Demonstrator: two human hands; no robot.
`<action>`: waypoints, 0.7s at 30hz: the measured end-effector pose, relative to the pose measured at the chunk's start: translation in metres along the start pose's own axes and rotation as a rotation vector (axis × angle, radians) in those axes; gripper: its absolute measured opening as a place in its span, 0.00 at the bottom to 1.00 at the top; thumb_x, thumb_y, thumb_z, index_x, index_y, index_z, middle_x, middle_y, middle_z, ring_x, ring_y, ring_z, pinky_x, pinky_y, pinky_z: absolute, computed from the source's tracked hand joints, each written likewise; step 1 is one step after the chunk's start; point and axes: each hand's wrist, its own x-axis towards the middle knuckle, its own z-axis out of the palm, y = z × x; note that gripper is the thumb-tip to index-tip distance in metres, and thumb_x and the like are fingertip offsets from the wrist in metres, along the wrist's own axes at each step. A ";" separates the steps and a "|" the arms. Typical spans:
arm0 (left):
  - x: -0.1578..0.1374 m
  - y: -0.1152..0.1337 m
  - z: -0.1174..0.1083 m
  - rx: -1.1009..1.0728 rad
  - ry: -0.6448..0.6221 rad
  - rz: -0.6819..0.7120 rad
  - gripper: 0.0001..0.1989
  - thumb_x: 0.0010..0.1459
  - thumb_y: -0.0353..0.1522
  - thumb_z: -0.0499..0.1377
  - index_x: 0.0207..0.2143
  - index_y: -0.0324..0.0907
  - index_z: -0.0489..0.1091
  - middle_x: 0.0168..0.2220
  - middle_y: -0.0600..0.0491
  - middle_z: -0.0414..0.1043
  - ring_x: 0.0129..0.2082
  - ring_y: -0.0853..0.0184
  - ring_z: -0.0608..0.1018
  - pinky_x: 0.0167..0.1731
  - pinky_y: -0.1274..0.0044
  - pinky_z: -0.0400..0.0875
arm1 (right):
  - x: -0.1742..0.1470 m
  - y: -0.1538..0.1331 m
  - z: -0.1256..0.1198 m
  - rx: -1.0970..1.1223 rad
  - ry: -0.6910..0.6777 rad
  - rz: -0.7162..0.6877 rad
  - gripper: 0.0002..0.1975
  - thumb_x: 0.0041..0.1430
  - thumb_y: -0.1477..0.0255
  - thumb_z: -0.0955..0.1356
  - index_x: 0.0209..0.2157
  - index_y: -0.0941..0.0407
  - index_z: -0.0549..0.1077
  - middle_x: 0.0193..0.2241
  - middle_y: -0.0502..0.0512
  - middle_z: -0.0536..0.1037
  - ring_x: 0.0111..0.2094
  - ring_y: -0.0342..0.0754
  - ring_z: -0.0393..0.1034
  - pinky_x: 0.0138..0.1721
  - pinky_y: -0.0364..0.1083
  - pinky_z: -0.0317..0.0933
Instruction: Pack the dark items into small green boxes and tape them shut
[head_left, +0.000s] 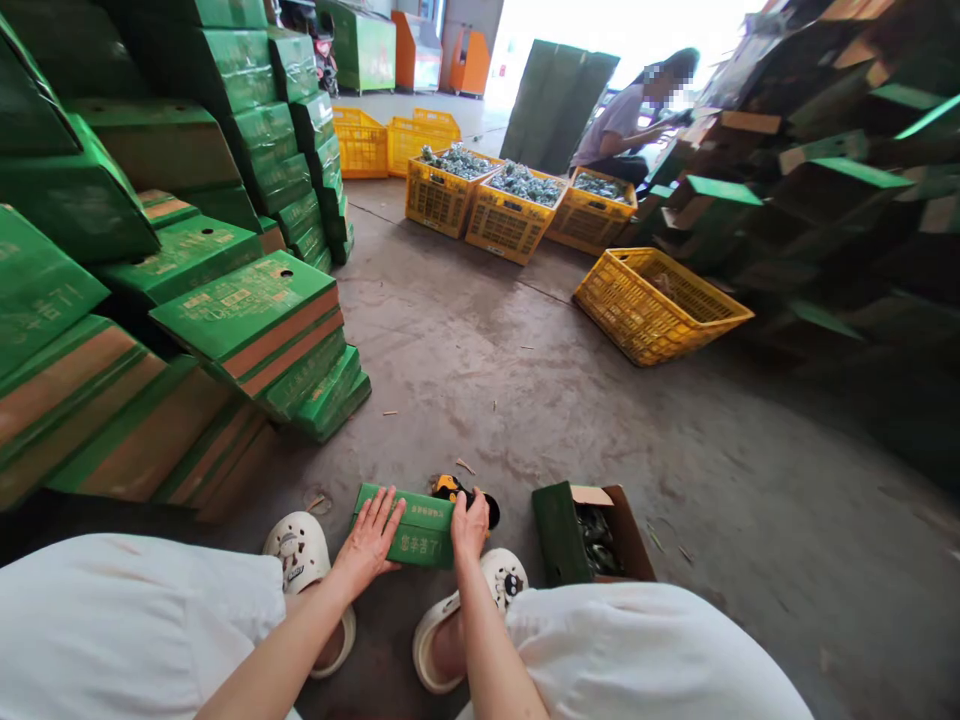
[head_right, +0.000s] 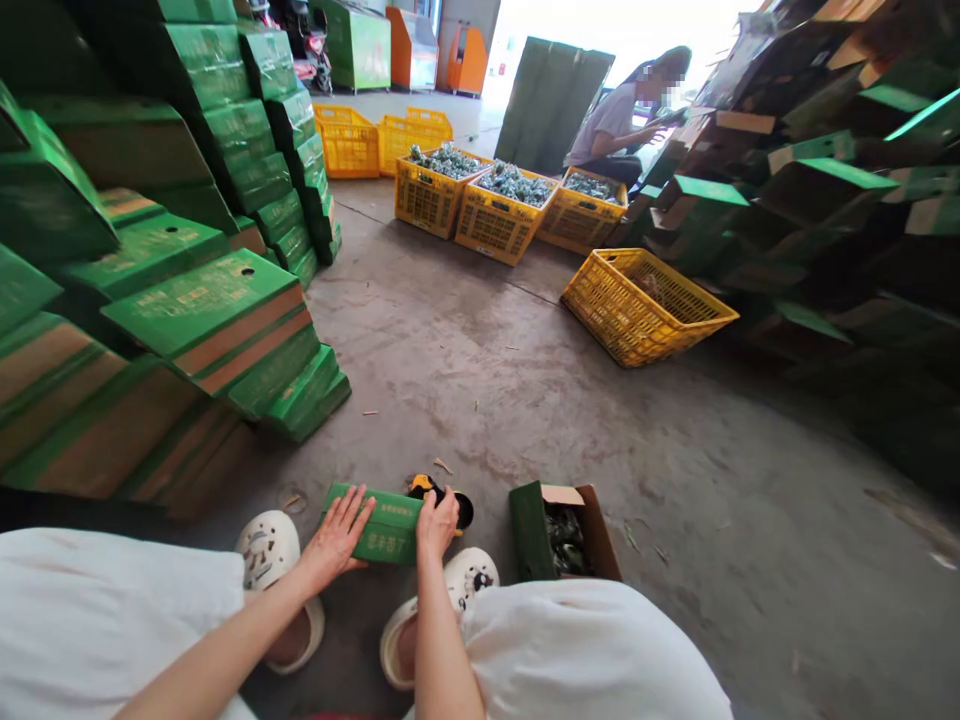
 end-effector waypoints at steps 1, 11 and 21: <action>0.001 -0.001 -0.001 -0.009 -0.011 0.001 0.64 0.48 0.47 0.73 0.76 0.44 0.37 0.76 0.37 0.36 0.75 0.45 0.44 0.71 0.52 0.47 | 0.004 -0.006 -0.001 -0.021 -0.006 -0.030 0.32 0.69 0.57 0.54 0.56 0.65 0.73 0.54 0.73 0.76 0.57 0.61 0.69 0.59 0.54 0.59; 0.005 -0.001 -0.009 -0.004 -0.050 0.013 0.61 0.48 0.48 0.74 0.75 0.42 0.44 0.76 0.36 0.34 0.76 0.48 0.40 0.71 0.55 0.47 | -0.039 -0.022 0.017 -0.366 -0.171 -0.514 0.23 0.74 0.63 0.55 0.52 0.56 0.77 0.55 0.64 0.76 0.62 0.59 0.62 0.65 0.58 0.48; 0.008 -0.007 -0.004 -0.040 -0.021 0.034 0.64 0.47 0.53 0.72 0.75 0.41 0.43 0.75 0.34 0.31 0.75 0.46 0.39 0.71 0.55 0.48 | 0.033 0.030 -0.008 -0.390 -0.365 0.110 0.26 0.63 0.62 0.65 0.56 0.65 0.70 0.47 0.72 0.81 0.49 0.61 0.77 0.45 0.51 0.65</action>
